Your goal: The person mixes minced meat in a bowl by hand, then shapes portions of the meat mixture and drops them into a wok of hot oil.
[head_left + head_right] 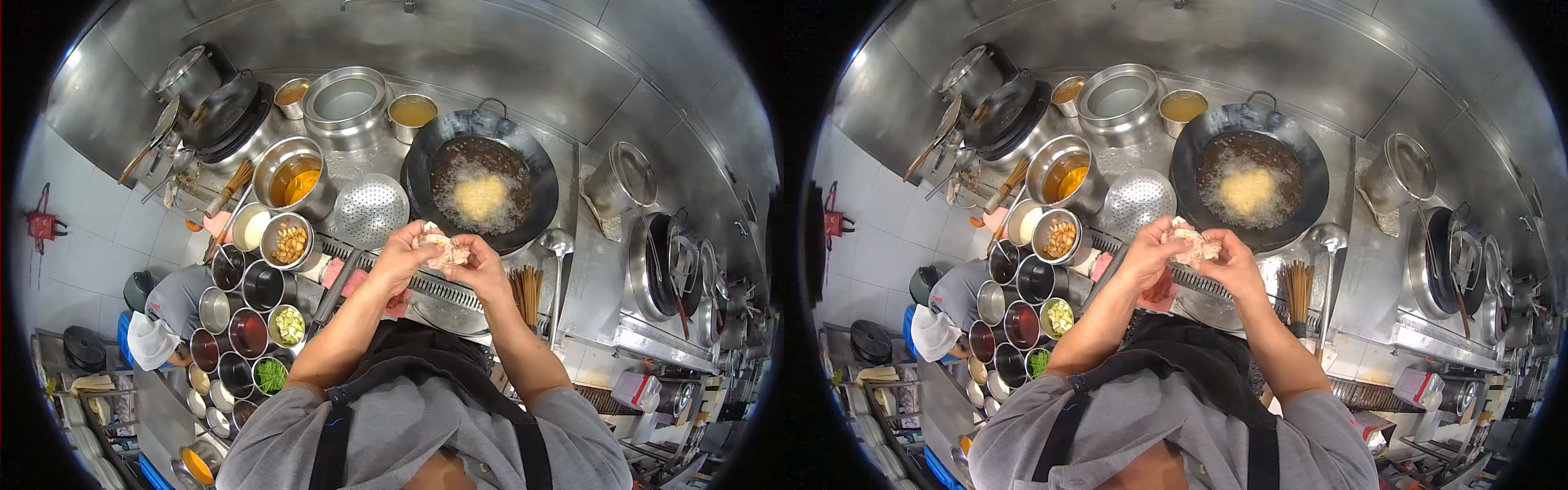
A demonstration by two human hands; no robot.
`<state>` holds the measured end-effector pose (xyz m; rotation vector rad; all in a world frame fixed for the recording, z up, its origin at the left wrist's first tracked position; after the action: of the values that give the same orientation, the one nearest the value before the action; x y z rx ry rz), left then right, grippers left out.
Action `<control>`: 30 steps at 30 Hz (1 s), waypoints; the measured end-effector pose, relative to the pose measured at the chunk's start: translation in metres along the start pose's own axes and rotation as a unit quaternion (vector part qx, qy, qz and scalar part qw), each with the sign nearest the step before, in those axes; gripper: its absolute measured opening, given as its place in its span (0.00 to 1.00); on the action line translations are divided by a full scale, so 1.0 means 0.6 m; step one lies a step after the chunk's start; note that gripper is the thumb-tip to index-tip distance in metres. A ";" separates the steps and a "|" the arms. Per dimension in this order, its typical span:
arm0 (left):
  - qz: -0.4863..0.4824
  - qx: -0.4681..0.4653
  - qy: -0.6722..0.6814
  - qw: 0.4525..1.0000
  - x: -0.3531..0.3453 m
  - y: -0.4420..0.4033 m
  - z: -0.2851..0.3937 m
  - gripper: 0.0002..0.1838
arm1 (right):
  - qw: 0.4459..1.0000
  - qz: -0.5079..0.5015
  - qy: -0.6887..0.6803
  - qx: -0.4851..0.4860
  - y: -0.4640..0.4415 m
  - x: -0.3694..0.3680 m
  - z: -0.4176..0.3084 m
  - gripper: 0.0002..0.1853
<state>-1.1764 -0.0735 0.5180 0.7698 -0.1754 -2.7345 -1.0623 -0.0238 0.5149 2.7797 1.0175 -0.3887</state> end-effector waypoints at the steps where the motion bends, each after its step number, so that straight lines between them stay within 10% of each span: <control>1: -0.006 -0.003 -0.009 1.000 -0.004 0.001 0.000 0.11 | 1.000 -0.001 0.018 0.016 0.000 -0.002 -0.006 0.19; 17: 0.057 -0.037 0.073 0.995 0.066 -0.002 0.000 0.11 | 0.988 0.092 -0.105 -0.059 0.008 0.068 0.029 0.10; 21: 0.050 -0.019 0.078 0.996 0.078 0.003 -0.025 0.10 | 0.994 0.097 0.002 -0.055 -0.029 0.121 0.034 0.10; 23: 0.055 -0.016 0.077 0.995 0.083 0.008 -0.030 0.10 | 0.910 0.125 0.379 -0.108 -0.063 0.191 0.051 0.14; 26: 0.062 -0.004 0.087 0.994 0.092 0.013 -0.036 0.09 | 0.822 0.121 0.554 -0.054 -0.096 0.232 0.032 0.15; 30: 0.074 0.006 0.057 0.996 0.110 0.021 -0.044 0.11 | 0.819 0.203 0.536 0.010 -0.116 0.285 0.022 0.17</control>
<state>-1.2130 -0.1069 0.4656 0.8763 -0.2143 -2.5460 -0.9846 0.1303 0.4478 3.0262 0.4372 1.3563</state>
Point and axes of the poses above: each hand's wrist, its own y-axis away from the middle knuckle, its own x-axis out of the back of the hand, z = x × y, the point moved 10 cm from there along -y, towards the middle knuckle, and after that the axes turned 2 degrees about z, right-handed, at the moved point
